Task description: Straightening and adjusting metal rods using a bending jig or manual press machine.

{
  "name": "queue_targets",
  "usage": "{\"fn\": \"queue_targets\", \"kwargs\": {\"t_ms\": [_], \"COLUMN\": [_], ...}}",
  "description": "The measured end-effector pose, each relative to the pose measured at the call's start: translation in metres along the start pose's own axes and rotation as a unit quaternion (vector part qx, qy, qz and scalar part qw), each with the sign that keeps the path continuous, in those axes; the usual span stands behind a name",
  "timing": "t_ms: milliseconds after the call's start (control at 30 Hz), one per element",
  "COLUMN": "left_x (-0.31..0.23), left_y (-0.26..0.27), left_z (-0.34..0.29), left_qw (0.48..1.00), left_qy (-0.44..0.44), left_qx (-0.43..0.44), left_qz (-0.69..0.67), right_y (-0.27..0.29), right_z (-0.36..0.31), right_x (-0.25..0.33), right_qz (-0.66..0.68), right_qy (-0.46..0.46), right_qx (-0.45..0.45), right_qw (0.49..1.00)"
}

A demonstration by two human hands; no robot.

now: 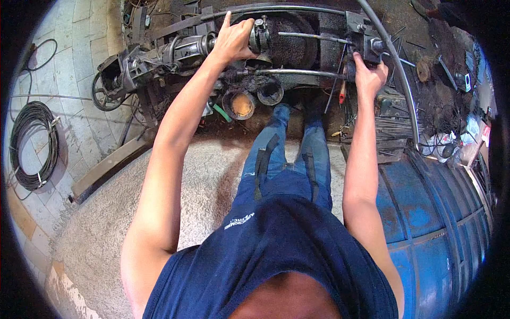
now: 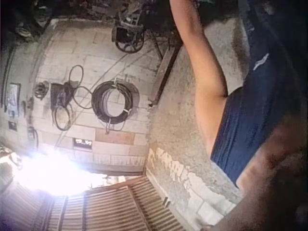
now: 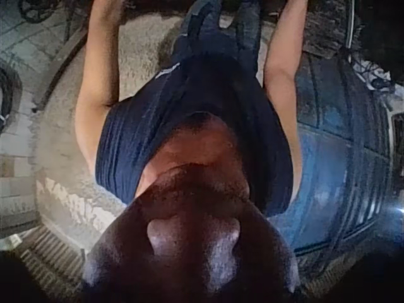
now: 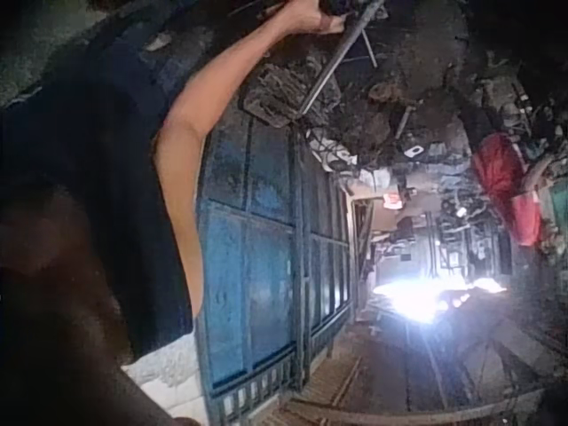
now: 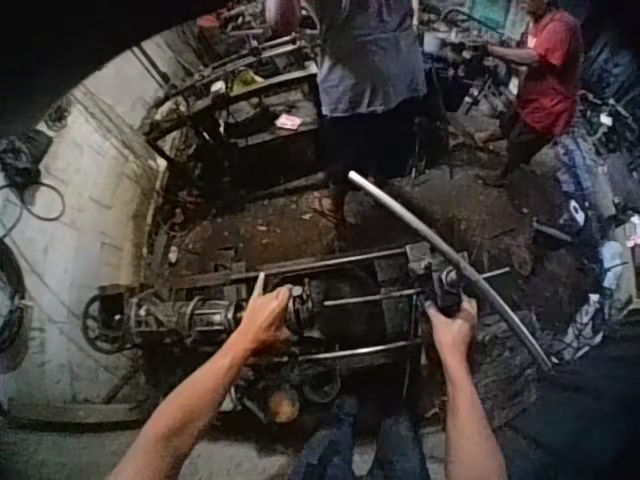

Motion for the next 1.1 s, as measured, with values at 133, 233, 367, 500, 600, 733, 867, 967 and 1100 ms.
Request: {"fn": "queue_targets", "kwargs": {"t_ms": [133,233,367,500,600,733,867,967,1100], "left_x": [-0.003,-0.003,0.000,-0.008,-0.007,-0.005,0.026,0.034,0.025], "left_y": [-0.001,0.000,-0.003,0.003,-0.001,-0.007,-0.011,-0.015,-0.015], "left_z": [0.001,0.002,0.000,0.001,-0.003,-0.014,-0.006,0.000,0.001], "left_qw": [1.000,1.000,1.000,0.999,1.000,0.988,0.987,0.983,0.983], "left_qy": [-0.002,0.005,-0.008,-0.032,0.015,0.070,0.154,0.154,0.158], "left_qx": [-0.005,0.003,-0.011,-0.011,-0.002,-0.110,0.038,0.099,0.086], "left_qz": [-0.009,-0.012,-0.001,0.013,0.002,-0.082,-0.033,0.023,0.017], "right_y": [-0.002,-0.004,-0.009,-0.013,-0.007,-0.012,-0.007,-0.003,-0.001], "right_z": [0.000,0.000,0.006,0.006,0.003,0.006,0.002,0.002,0.000], "right_x": [-0.002,-0.005,-0.017,-0.024,-0.009,-0.022,-0.007,-0.005,-0.004], "right_qz": [-0.003,-0.007,-0.005,0.012,-0.007,0.007,-0.017,-0.018,0.009], "right_qy": [-0.001,-0.007,0.004,0.018,0.008,-0.010,-0.021,-0.011,-0.013], "right_qx": [-0.006,-0.003,-0.002,-0.014,-0.017,-0.005,-0.005,0.001,-0.009], "right_qw": [1.000,1.000,1.000,1.000,1.000,1.000,1.000,1.000,1.000]}}
Point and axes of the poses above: each hand's wrist, its own z-axis towards the middle knuckle, its own y-axis out of the back of the hand, x = y × z, the point moved 2 cm from there along z, towards the middle knuckle, and after that the axes turned 11 degrees about -z, right-handed, at the moved point
